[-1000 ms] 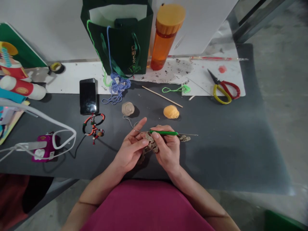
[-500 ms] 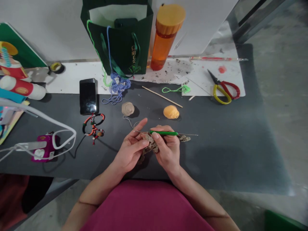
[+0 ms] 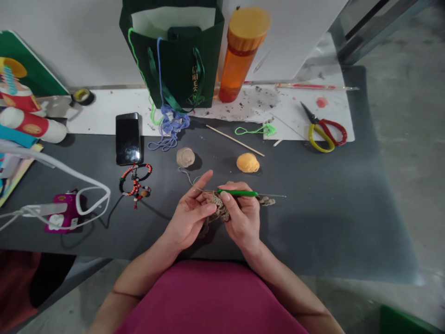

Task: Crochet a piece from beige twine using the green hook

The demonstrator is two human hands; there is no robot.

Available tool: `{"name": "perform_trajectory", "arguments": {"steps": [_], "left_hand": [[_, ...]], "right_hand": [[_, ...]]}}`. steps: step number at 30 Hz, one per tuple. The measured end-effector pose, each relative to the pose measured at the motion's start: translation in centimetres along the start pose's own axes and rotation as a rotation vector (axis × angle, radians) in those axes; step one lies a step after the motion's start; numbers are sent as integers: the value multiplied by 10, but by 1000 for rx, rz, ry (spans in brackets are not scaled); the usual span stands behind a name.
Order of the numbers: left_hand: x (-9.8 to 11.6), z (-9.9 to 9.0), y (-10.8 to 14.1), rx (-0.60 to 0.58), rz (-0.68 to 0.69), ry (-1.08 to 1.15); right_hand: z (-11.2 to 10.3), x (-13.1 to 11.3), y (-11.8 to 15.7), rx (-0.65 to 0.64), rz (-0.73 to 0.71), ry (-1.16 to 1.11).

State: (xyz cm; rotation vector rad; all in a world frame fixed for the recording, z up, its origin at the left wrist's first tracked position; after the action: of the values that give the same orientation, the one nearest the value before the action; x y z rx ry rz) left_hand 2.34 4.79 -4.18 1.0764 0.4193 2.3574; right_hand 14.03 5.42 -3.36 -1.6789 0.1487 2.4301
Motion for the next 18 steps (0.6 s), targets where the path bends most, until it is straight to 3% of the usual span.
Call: {"name": "perform_trajectory", "arguments": {"steps": [7,11,14,18], "left_hand": [[6,-1,2,71,75,-62],[17,-6,7,180,271,-215],[17,-7,8,198,295,-224],[7,-3,3,96,132,-88]], "right_hand": [[0,-8,-1,15,-50,113],[5,-27,1,-18,-269,336],[7,-33,4,-2,-371,347],[4,-16,0,12,-173,38]]}}
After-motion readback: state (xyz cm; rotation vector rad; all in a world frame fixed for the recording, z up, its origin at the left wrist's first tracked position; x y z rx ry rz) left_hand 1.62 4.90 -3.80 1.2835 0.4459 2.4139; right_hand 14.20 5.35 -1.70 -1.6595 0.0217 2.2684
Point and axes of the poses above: each hand's wrist, its own y-axis away from the middle knuckle, its own z-axis out of the palm, x = y × z, the point moved 7 cm from there along -y, towards the middle knuckle, and after that the axes turned 6 degrees about -y, right-handed, at the moved point
